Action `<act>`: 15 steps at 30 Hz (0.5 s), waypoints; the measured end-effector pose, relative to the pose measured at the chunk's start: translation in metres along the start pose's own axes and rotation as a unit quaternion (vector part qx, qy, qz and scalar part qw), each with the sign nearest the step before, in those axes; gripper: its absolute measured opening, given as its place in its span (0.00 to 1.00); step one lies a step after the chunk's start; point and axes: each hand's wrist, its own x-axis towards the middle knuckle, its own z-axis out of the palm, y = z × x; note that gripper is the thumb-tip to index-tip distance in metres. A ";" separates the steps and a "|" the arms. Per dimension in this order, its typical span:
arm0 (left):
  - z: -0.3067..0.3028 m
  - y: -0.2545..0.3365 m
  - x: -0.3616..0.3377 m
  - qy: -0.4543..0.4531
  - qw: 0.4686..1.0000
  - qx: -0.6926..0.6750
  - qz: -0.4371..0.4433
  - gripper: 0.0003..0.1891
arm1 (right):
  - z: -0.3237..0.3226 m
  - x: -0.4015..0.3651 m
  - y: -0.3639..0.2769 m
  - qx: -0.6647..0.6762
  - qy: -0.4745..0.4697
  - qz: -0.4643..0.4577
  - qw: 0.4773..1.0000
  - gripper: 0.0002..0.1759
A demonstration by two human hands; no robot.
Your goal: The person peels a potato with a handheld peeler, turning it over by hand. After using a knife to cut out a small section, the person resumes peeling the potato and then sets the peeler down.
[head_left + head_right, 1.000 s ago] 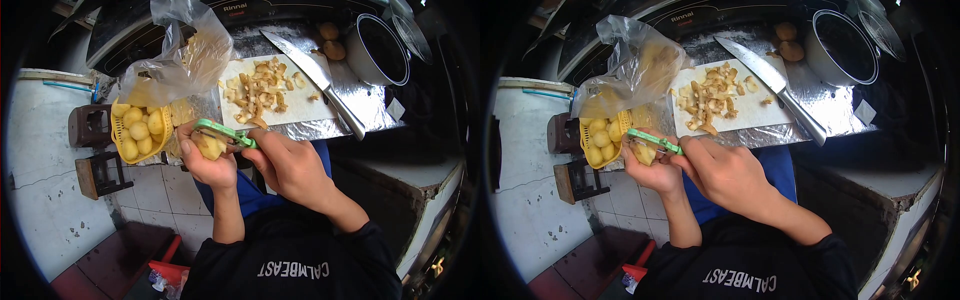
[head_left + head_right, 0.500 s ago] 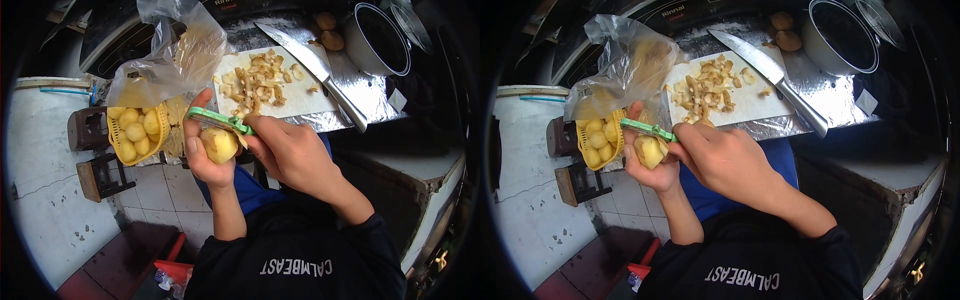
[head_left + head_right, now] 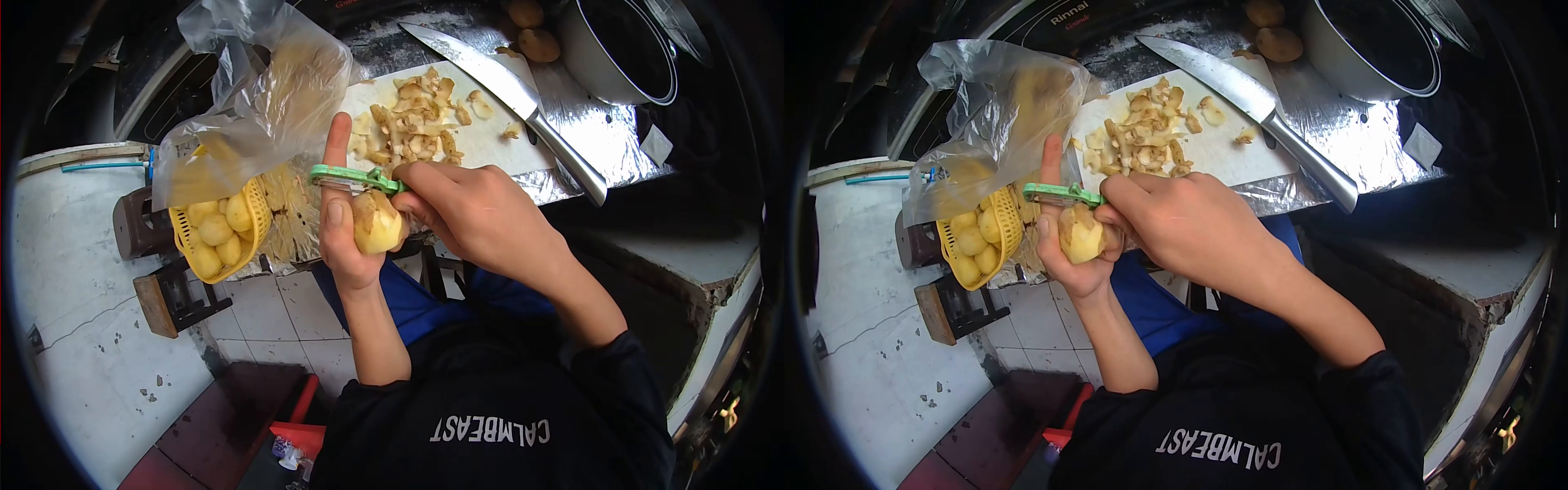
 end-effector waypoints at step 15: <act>-0.030 -0.016 0.006 0.024 0.995 -0.091 -0.037 0.34 | 0.006 0.016 0.021 -0.011 0.141 0.075 0.987 0.15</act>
